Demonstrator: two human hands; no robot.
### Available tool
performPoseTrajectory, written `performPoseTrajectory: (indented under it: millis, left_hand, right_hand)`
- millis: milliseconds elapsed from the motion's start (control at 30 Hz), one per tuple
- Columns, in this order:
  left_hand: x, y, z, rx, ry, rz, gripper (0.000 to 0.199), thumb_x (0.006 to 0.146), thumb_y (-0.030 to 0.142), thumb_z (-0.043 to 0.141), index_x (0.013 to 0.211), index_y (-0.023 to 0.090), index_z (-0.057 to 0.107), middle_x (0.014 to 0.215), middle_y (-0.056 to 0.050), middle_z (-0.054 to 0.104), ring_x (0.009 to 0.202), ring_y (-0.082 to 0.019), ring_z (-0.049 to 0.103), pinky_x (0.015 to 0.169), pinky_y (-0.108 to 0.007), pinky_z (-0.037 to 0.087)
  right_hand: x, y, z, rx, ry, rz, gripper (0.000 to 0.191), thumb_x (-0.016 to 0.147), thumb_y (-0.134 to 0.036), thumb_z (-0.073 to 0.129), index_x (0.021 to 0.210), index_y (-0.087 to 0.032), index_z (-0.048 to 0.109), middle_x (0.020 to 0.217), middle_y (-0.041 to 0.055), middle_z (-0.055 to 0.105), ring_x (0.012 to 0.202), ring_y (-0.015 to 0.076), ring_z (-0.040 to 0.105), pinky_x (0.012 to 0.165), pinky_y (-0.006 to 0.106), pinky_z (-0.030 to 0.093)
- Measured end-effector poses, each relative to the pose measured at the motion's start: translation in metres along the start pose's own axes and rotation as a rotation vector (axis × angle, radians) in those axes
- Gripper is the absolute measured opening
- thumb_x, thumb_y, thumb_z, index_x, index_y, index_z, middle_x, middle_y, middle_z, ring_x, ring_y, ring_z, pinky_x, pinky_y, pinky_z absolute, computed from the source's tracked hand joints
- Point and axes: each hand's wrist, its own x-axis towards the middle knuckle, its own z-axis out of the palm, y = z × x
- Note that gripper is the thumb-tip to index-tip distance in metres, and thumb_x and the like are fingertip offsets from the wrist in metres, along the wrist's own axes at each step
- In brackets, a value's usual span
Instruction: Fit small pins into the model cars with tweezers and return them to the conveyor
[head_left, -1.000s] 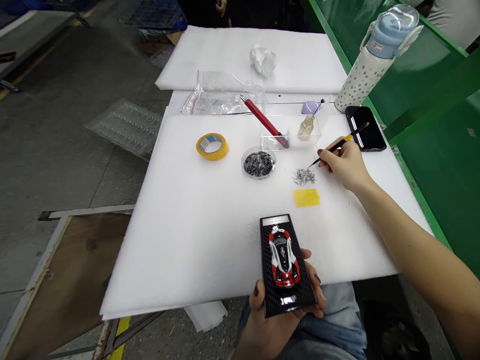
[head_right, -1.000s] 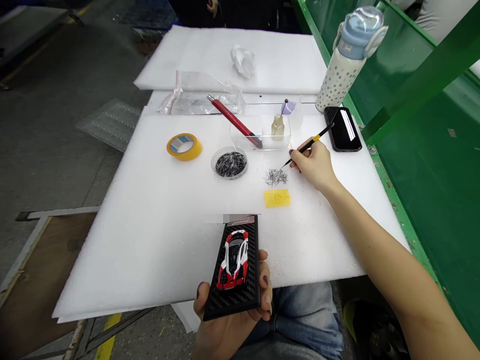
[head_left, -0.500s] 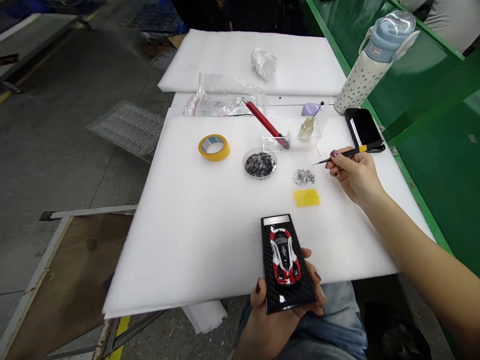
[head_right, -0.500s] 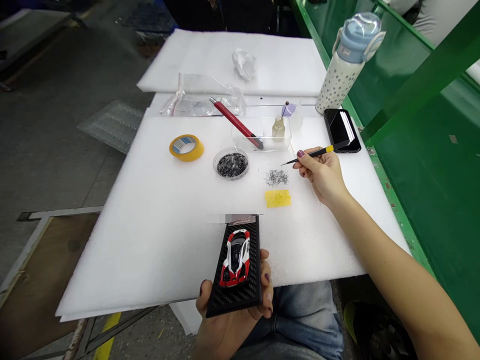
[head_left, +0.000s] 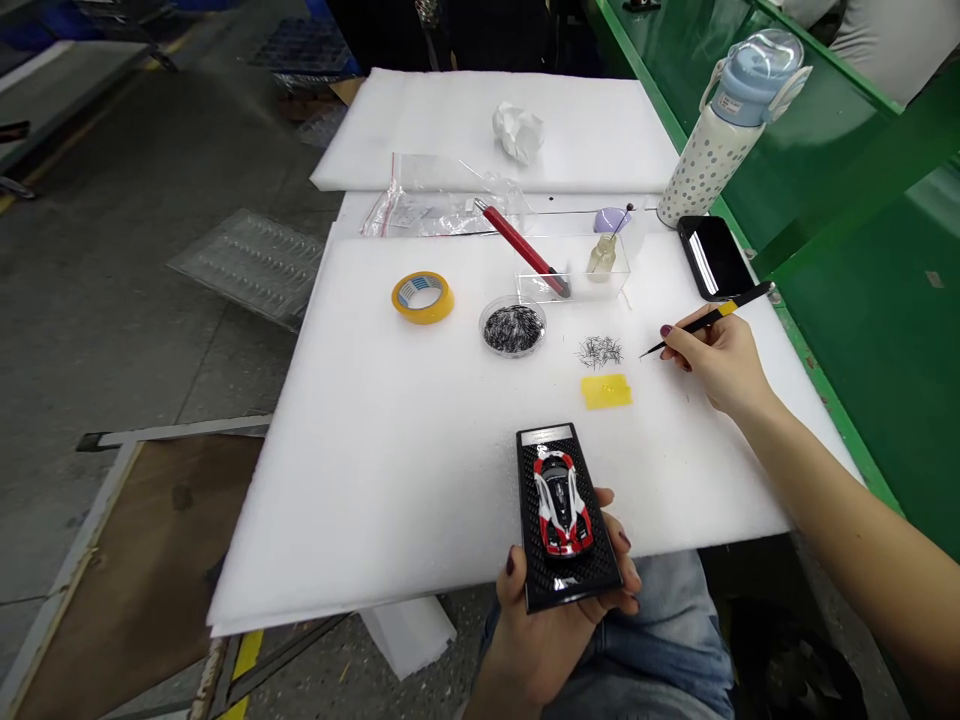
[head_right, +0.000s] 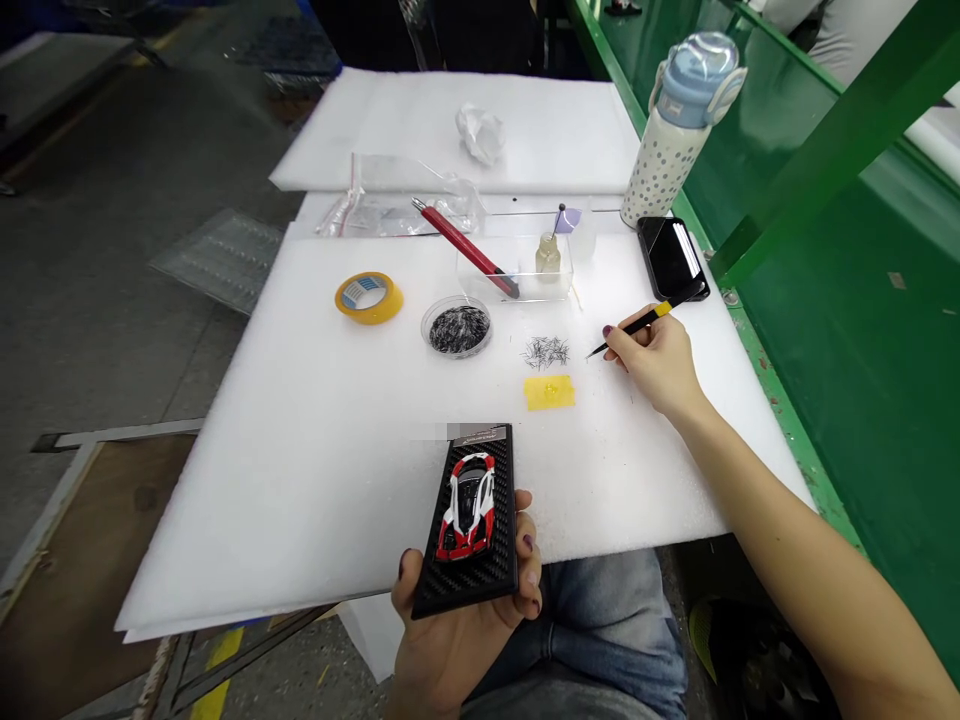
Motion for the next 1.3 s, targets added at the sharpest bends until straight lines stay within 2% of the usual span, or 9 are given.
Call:
performPoseTrajectory:
  millis: [100, 267, 400, 500, 700, 1033, 1200, 1300]
  left_hand:
    - [0.0, -0.001, -0.002, -0.009, -0.024, 0.011, 0.063, 0.092, 0.058, 0.069, 0.135, 0.012, 0.067, 0.11, -0.009, 0.075, 0.093, -0.018, 0.075, 0.081, -0.024, 0.062]
    - [-0.001, -0.004, -0.006, -0.007, -0.045, 0.032, 0.065, 0.094, 0.06, 0.064, 0.138, 0.011, 0.065, 0.111, -0.011, 0.074, 0.094, -0.02, 0.074, 0.081, -0.025, 0.062]
    - [-0.002, -0.003, -0.007, 0.014, -0.033, 0.021, 0.066, 0.093, 0.061, 0.065, 0.138, 0.012, 0.065, 0.11, -0.01, 0.073, 0.093, -0.019, 0.073, 0.079, -0.025, 0.061]
    - [-0.002, -0.003, -0.006, 0.013, -0.042, 0.026, 0.066, 0.093, 0.061, 0.064, 0.139, 0.012, 0.064, 0.111, -0.01, 0.072, 0.093, -0.019, 0.073, 0.079, -0.025, 0.061]
    - [0.0, -0.002, -0.004, -0.012, -0.062, 0.027, 0.067, 0.094, 0.058, 0.065, 0.14, 0.01, 0.062, 0.113, -0.011, 0.074, 0.096, -0.02, 0.074, 0.082, -0.025, 0.062]
    - [0.001, -0.003, -0.007, 0.002, -0.069, 0.022, 0.068, 0.092, 0.061, 0.065, 0.14, 0.012, 0.063, 0.113, -0.01, 0.073, 0.095, -0.019, 0.072, 0.081, -0.025, 0.061]
    - [0.002, -0.003, -0.007, 0.005, -0.07, 0.032, 0.068, 0.093, 0.061, 0.065, 0.139, 0.012, 0.063, 0.112, -0.01, 0.073, 0.094, -0.019, 0.073, 0.08, -0.025, 0.061]
    - [0.003, -0.001, -0.004, -0.02, -0.088, 0.026, 0.068, 0.093, 0.059, 0.067, 0.139, 0.009, 0.063, 0.113, -0.01, 0.074, 0.096, -0.019, 0.074, 0.083, -0.026, 0.063]
  right_hand:
    - [0.0, -0.01, -0.002, 0.047, 0.044, -0.002, 0.02, 0.075, -0.009, 0.078, 0.069, -0.02, 0.062, 0.051, -0.0018, 0.065, 0.045, 0.0118, 0.057, 0.041, 0.02, 0.042]
    - [0.003, -0.023, -0.005, 0.106, -0.07, 0.154, 0.021, 0.086, -0.012, 0.071, 0.068, -0.017, 0.062, 0.057, 0.0045, 0.069, 0.046, 0.0106, 0.056, 0.043, 0.019, 0.044]
    - [0.005, -0.023, -0.001, 0.017, -0.092, 0.169, 0.029, 0.085, -0.007, 0.072, 0.063, -0.019, 0.058, 0.054, 0.0036, 0.066, 0.044, 0.0097, 0.052, 0.041, 0.019, 0.041]
    - [0.003, -0.021, 0.001, 0.018, -0.053, 0.163, 0.035, 0.087, -0.006, 0.069, 0.06, -0.021, 0.052, 0.052, 0.0017, 0.063, 0.045, 0.0097, 0.051, 0.042, 0.019, 0.039]
    - [0.003, -0.017, -0.001, 0.013, -0.025, 0.18, 0.034, 0.082, -0.003, 0.071, 0.062, -0.022, 0.051, 0.05, 0.0009, 0.062, 0.042, 0.0096, 0.049, 0.039, 0.019, 0.036]
    - [0.005, -0.012, 0.003, -0.031, -0.053, 0.16, 0.037, 0.076, -0.01, 0.081, 0.065, -0.024, 0.049, 0.051, 0.0004, 0.062, 0.04, 0.0108, 0.049, 0.037, 0.021, 0.037]
    - [0.003, -0.011, -0.001, 0.091, -0.06, 0.13, 0.036, 0.072, -0.013, 0.086, 0.062, -0.022, 0.052, 0.051, 0.0013, 0.065, 0.042, 0.0105, 0.052, 0.038, 0.02, 0.039]
    - [-0.008, -0.014, -0.005, 0.225, -0.103, 0.115, 0.042, 0.063, -0.028, 0.097, 0.06, -0.021, 0.055, 0.052, 0.0014, 0.066, 0.046, 0.0101, 0.055, 0.041, 0.019, 0.042]
